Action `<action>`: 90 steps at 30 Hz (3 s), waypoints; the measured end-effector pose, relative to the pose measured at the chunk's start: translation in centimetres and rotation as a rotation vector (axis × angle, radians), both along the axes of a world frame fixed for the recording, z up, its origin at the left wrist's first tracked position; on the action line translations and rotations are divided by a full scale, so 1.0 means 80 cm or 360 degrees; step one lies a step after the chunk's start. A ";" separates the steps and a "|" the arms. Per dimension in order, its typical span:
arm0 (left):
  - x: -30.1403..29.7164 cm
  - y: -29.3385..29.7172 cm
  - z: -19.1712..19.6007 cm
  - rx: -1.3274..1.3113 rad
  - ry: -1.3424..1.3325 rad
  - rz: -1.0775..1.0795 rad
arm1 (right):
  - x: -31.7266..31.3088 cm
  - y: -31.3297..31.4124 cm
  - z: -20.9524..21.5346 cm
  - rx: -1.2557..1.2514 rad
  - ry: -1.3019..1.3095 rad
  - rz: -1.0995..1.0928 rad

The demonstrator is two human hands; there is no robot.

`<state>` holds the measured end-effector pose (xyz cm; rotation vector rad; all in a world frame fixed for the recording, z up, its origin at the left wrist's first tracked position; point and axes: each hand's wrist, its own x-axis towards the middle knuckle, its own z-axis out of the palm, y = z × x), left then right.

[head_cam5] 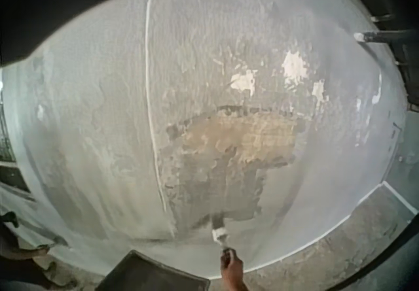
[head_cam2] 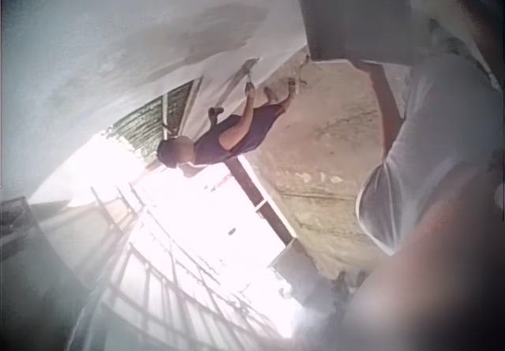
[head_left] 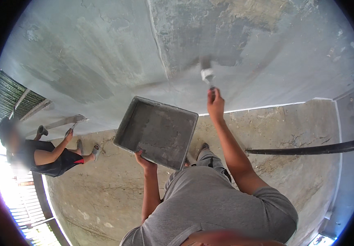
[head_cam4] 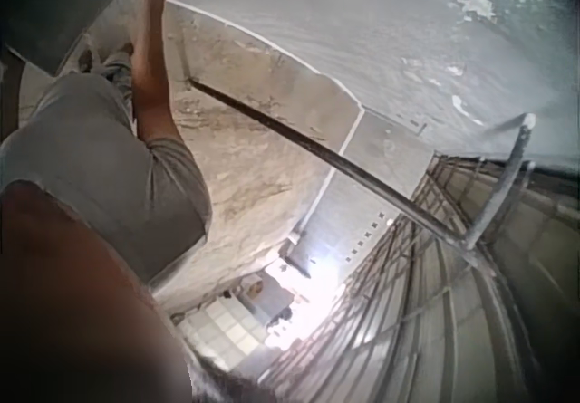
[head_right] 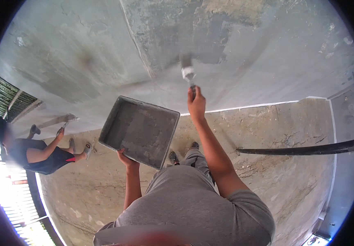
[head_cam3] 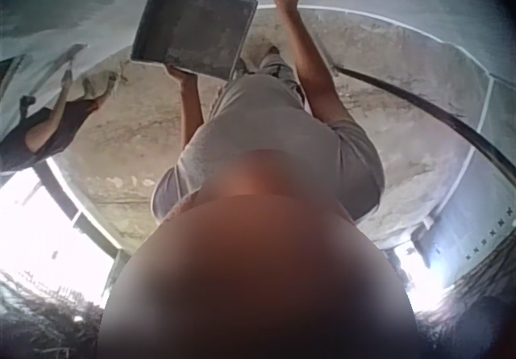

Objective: Apply plaster or filler to a damaged area of a wall using a putty knife and a tray.

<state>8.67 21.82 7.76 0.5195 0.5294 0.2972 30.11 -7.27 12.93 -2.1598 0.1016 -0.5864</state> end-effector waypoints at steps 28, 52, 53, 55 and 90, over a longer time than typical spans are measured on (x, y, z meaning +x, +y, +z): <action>0.021 -0.005 0.025 0.0038 -0.0033 -0.0022 | 0.020 -0.029 -0.084 -0.0200 0.0213 -0.0099; 0.030 -0.022 0.025 0.0005 -0.0056 -0.0116 | 0.000 -0.041 0.153 0.0192 -0.0206 -0.0088; 0.036 -0.026 0.029 0.0017 -0.0044 -0.0109 | -0.003 -0.042 0.168 0.0276 -0.0303 -0.0083; 0.040 -0.031 0.036 0.0019 -0.0043 -0.0111 | -0.010 -0.041 0.158 0.0299 -0.0362 -0.0079; 0.049 -0.045 0.034 -0.0009 -0.0054 -0.0269 | 0.019 -0.117 0.065 0.0213 -0.0344 -0.0242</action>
